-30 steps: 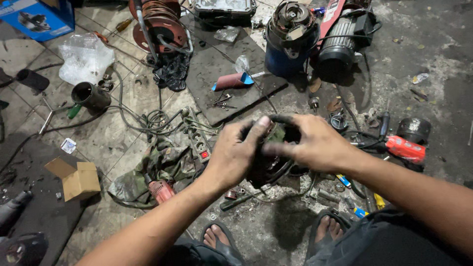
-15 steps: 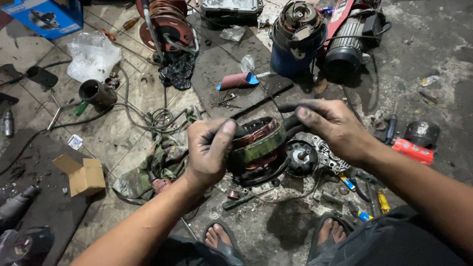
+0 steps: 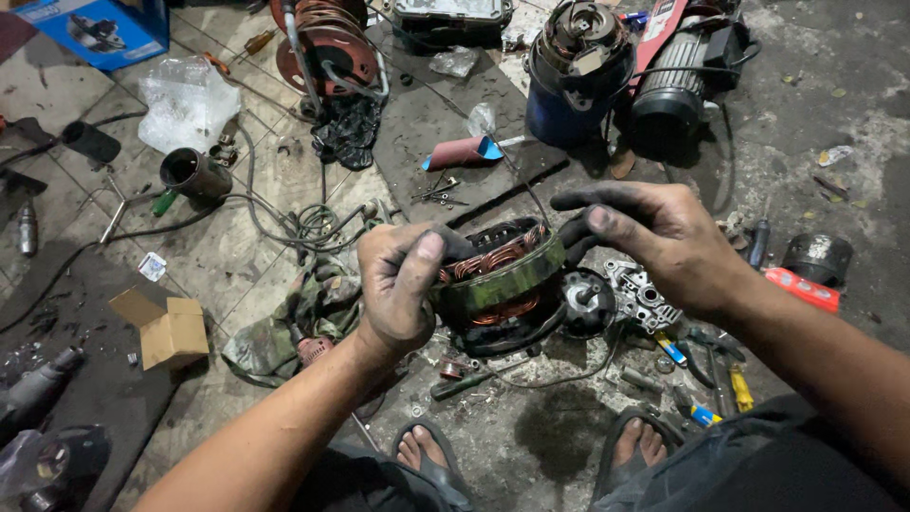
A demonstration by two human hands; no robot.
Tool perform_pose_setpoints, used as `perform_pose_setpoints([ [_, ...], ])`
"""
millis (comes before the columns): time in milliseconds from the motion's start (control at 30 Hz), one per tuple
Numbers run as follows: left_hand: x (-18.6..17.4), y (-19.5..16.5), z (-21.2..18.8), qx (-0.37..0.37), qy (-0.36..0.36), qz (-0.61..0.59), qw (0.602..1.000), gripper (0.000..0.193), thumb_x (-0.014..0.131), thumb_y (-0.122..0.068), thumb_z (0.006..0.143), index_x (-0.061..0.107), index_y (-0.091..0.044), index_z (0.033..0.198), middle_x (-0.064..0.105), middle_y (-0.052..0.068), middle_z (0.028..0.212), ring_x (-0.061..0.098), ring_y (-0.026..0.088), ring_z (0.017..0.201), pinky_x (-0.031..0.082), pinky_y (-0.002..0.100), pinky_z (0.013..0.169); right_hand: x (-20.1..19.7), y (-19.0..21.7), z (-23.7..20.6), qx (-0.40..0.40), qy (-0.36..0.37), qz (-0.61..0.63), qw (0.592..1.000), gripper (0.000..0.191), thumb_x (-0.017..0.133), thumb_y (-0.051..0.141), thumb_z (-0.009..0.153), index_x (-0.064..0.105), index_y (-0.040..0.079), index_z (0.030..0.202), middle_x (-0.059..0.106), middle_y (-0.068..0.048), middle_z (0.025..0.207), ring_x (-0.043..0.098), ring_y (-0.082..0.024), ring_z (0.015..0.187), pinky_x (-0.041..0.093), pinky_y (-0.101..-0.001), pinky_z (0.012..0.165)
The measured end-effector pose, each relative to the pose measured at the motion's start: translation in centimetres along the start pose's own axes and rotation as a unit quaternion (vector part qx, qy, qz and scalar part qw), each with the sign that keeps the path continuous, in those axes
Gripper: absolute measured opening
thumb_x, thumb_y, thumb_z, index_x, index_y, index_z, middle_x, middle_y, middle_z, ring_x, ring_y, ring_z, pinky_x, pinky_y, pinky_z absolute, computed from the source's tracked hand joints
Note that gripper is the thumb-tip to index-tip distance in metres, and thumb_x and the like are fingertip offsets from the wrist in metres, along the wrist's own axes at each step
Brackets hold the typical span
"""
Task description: The person sits on the floor and disassembles a small electric motor by hand. They remove the rotor and stator, inspect the copper windings, and handle various small components and tools scattered around the workspace.
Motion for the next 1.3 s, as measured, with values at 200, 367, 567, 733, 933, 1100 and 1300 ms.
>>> perform_pose_setpoints([
  [200, 0.0, -0.1, 0.0, -0.010, 0.004, 0.004, 1.000, 0.043, 0.048, -0.029, 0.101, 0.072, 0.003, 0.085, 0.070, 0.009, 0.071, 0.066, 0.017, 0.063, 0.051, 0.029, 0.064, 0.0, -0.2, 0.2, 0.003, 0.002, -0.022, 1.000, 0.055, 0.058, 0.043, 0.097, 0.067, 0.000, 0.130, 0.078, -0.017, 0.107, 0.077, -0.024, 0.105, 0.060, -0.0409, 0.102],
  [367, 0.4, -0.8, 0.1, 0.001, 0.022, 0.011, 1.000, 0.042, 0.048, -0.029, 0.101, 0.069, 0.002, 0.082, 0.065, 0.010, 0.069, 0.064, 0.017, 0.060, 0.049, 0.030, 0.062, 0.0, -0.4, 0.1, 0.018, -0.001, -0.040, 0.999, 0.050, 0.059, 0.040, 0.097, 0.070, 0.003, 0.129, 0.078, -0.015, 0.108, 0.075, -0.023, 0.107, 0.058, -0.0404, 0.103],
  [567, 1.0, -1.2, 0.2, 0.010, 0.043, 0.024, 0.999, 0.039, 0.047, -0.026, 0.104, 0.066, -0.001, 0.080, 0.056, 0.008, 0.064, 0.059, 0.017, 0.057, 0.045, 0.031, 0.060, 0.2, -0.9, 0.5, 0.045, 0.004, -0.043, 0.998, 0.044, 0.059, 0.034, 0.097, 0.070, 0.004, 0.128, 0.077, -0.011, 0.116, 0.073, -0.019, 0.109, 0.056, -0.0368, 0.102],
  [733, 1.6, -0.3, 0.0, -0.020, 0.059, 0.012, 0.998, 0.035, 0.049, -0.023, 0.102, 0.066, -0.001, 0.080, 0.055, 0.009, 0.060, 0.057, 0.019, 0.051, 0.045, 0.032, 0.056, 0.4, -1.4, 0.7, 0.059, 0.012, -0.068, 0.996, 0.042, 0.059, 0.030, 0.097, 0.071, 0.003, 0.127, 0.079, -0.011, 0.114, 0.073, -0.018, 0.107, 0.056, -0.0338, 0.098],
  [933, 1.7, -0.9, -0.4, 0.057, 0.071, 0.040, 0.995, 0.028, 0.051, -0.017, 0.102, 0.066, -0.002, 0.085, 0.060, 0.013, 0.070, 0.063, 0.027, 0.061, 0.049, 0.037, 0.062, 0.4, -1.8, 0.9, 0.052, 0.011, -0.090, 0.995, 0.041, 0.060, 0.030, 0.097, 0.073, 0.003, 0.125, 0.080, -0.012, 0.111, 0.074, -0.019, 0.104, 0.058, -0.0346, 0.094],
  [1100, 1.8, -2.2, -0.4, 0.124, 0.074, 0.071, 0.987, 0.020, 0.053, -0.011, 0.097, 0.062, -0.004, 0.081, 0.054, 0.012, 0.068, 0.057, 0.028, 0.056, 0.046, 0.038, 0.058, 0.4, -2.1, 0.5, 0.076, 0.023, -0.111, 0.991, 0.055, 0.062, 0.040, 0.090, 0.070, 0.006, 0.132, 0.075, -0.013, 0.125, 0.071, -0.024, 0.118, 0.057, -0.0400, 0.099],
  [1300, 3.5, -8.0, -1.7, 0.361, 0.199, 0.164, 0.896, 0.021, 0.069, -0.015, 0.073, 0.067, -0.004, 0.091, 0.057, 0.005, 0.071, 0.056, 0.025, 0.061, 0.039, 0.039, 0.054, 5.1, 2.6, -2.1, -0.221, 0.184, -0.122, 0.950, 0.134, 0.094, 0.050, 0.062, 0.020, -0.004, 0.159, 0.039, -0.023, 0.157, 0.038, -0.035, 0.145, 0.032, -0.0476, 0.117],
])
Point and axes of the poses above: each hand's wrist, its own z-axis towards the middle knuckle, its own x-axis out of the palm, y = z × x, the point moved 8 cm from there along z, towards the middle knuckle
